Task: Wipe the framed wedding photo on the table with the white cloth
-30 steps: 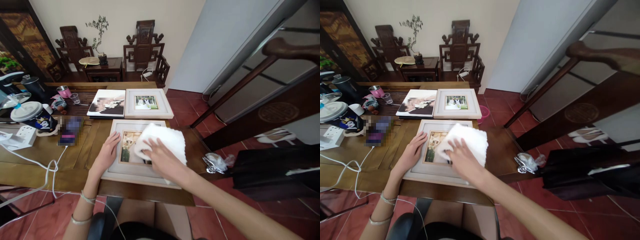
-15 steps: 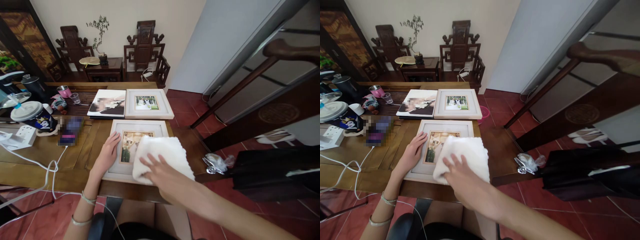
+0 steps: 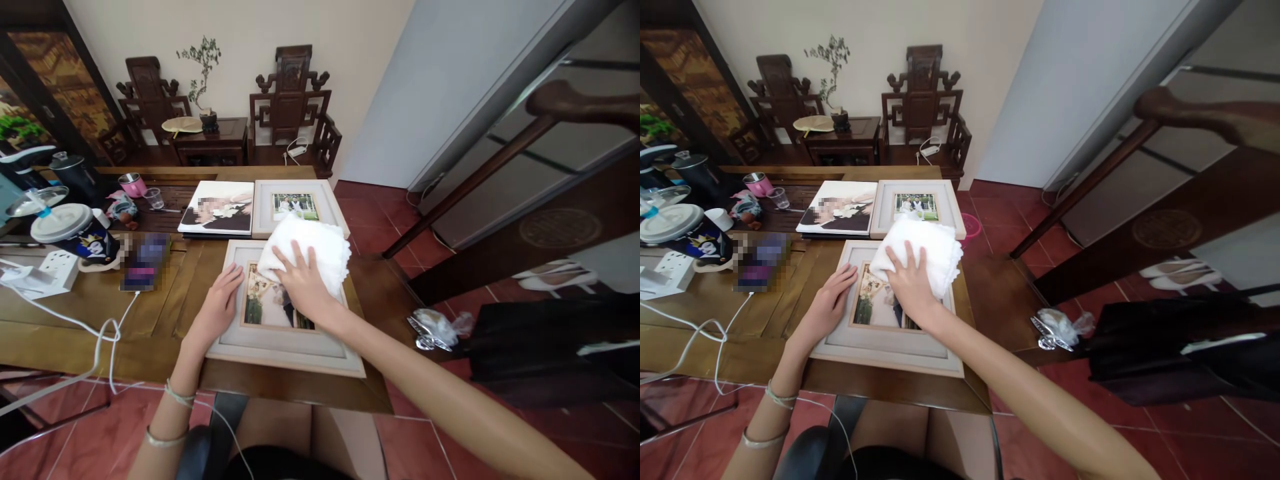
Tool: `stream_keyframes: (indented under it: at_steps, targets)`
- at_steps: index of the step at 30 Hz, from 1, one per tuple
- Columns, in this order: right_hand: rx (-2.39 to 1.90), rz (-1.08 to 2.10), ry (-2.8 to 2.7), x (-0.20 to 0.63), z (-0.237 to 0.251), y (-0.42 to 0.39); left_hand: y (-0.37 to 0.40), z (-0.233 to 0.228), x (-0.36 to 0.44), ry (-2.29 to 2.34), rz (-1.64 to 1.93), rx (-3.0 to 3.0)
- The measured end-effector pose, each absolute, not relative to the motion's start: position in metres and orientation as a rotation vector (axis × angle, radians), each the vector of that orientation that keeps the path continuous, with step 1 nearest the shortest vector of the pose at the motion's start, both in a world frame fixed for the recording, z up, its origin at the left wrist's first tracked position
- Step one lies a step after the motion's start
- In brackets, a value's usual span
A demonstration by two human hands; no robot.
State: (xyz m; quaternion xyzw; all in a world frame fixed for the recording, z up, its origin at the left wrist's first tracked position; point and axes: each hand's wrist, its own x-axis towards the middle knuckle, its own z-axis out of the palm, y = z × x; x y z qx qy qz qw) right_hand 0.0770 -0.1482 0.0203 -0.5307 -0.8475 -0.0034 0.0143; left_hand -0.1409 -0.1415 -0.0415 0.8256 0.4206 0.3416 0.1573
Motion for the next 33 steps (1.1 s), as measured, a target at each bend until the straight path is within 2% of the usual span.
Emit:
stream_keyframes:
  at_steps: [4, 11, 15, 18, 25, 28, 33]
  targets:
    - [-1.613, 0.073, -2.761, 0.071, 0.029, -0.155, -0.142, -0.042, -0.140, 1.197, 1.002, 2.366]
    - [-1.210, 0.611, -3.085, 0.086, 0.073, -0.222, -0.145, -0.039, -0.139, 1.212, 0.985, 2.358]
    - [-0.980, 0.831, -3.069, 0.091, 0.078, -0.233, -0.146, -0.037, -0.138, 1.210, 0.978, 2.347]
    - [-1.064, 0.708, -2.967, 0.084, 0.058, -0.216, -0.145, -0.038, -0.139, 1.211, 0.961, 2.332]
    - [-1.460, 0.039, -2.725, 0.058, 0.016, -0.146, -0.145, -0.039, -0.140, 1.208, 0.989, 2.313]
    - [-1.451, 0.008, -2.797, 0.053, 0.020, -0.141, -0.146, -0.037, -0.139, 1.228, 1.012, 2.296]
    - [-1.194, 0.206, -3.003, 0.065, 0.040, -0.181, -0.147, -0.037, -0.137, 1.255, 1.007, 2.269]
